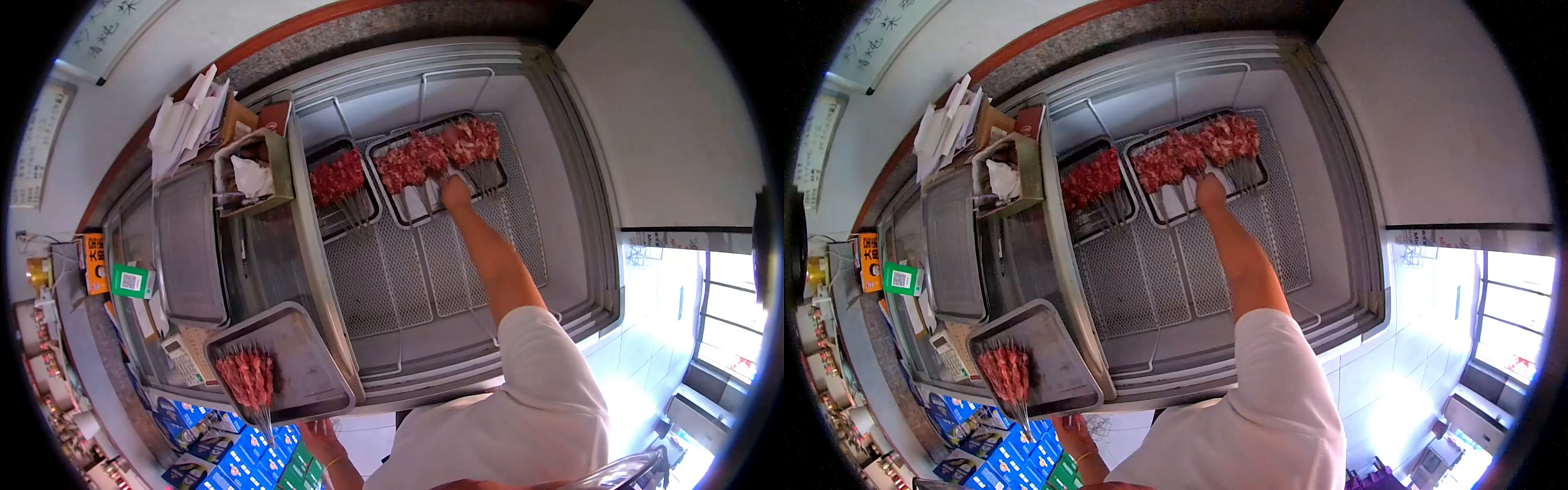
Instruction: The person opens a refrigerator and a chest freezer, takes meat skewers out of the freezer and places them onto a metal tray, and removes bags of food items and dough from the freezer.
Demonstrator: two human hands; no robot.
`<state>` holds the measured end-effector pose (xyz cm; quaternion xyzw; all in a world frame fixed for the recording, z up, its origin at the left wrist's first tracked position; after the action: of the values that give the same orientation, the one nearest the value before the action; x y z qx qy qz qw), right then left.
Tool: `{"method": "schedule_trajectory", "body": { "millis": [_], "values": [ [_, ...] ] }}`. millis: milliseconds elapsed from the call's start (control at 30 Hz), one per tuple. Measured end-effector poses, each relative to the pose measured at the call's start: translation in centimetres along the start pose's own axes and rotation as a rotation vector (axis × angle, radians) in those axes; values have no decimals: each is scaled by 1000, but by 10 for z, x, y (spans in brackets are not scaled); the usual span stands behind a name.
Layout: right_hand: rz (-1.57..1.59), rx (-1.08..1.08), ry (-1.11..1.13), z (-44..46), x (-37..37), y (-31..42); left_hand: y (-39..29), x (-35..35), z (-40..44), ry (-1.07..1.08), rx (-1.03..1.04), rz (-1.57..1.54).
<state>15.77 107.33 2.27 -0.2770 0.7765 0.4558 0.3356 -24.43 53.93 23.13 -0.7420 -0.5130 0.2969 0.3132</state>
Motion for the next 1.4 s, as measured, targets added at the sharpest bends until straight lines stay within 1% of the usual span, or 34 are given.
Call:
{"method": "schedule_trajectory", "body": {
  "millis": [33, 100, 267, 333, 433, 467, 533, 733, 767, 833, 900, 1000, 1067, 1167, 1300, 1400],
  "values": [
    [25, 13, 1, -3, 1, -1, 2, -2, 1, -2, 1, -1],
    [57, 21, -10, -9, 2, 1, 5, 0, 4, 63, 61, -27],
    [139, 5, -36, 4, 20, -13, 13, -4, 6, 21, 84, -48],
    [132, 66, 14, 9, 25, -18, 18, -6, 9, 20, 86, -69],
    [117, 61, 65, 23, 40, -32, 21, -5, 10, 12, 110, -97],
    [116, 59, 67, 24, 43, -35, 22, -5, 8, -23, 107, -101],
    [137, -10, 21, 25, 45, -38, 20, -4, 5, -59, 104, -104],
    [186, -43, -17, 11, 47, -39, 23, -2, 13, 4, 118, -44],
    [183, -36, -28, 9, 43, -38, 18, 3, 6, -11, 127, -31],
    [142, -28, 23, 4, 40, -32, 16, 8, 5, -20, 135, -17],
    [146, -35, 3, 4, 32, -23, 16, 5, 7, -32, 143, -36],
    [189, 26, 59, 8, 31, -20, 17, 3, 8, -40, 146, -64],
    [85, 1, -30, 7, 20, -15, 20, 2, 10, -22, 157, -79],
    [26, 60, -38, -1, 12, -16, 22, -1, 12, -19, 171, -87],
    [50, 34, -68, -13, 7, -12, 17, 3, 5, -51, 162, -64],
    [89, 6, -136, -16, 7, -13, 20, 0, 10, -40, 176, -71]
  ]
}}
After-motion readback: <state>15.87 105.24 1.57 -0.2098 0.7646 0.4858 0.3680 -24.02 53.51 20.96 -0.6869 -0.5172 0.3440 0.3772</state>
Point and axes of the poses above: each hand's wrist, its own z-axis towards the middle knuckle, its own x-axis out of the palm, y = z × x, the point moved 8 cm from there along z, towards the middle knuckle, and after that the axes turned 2 degrees about y, right-handed, at the moved point
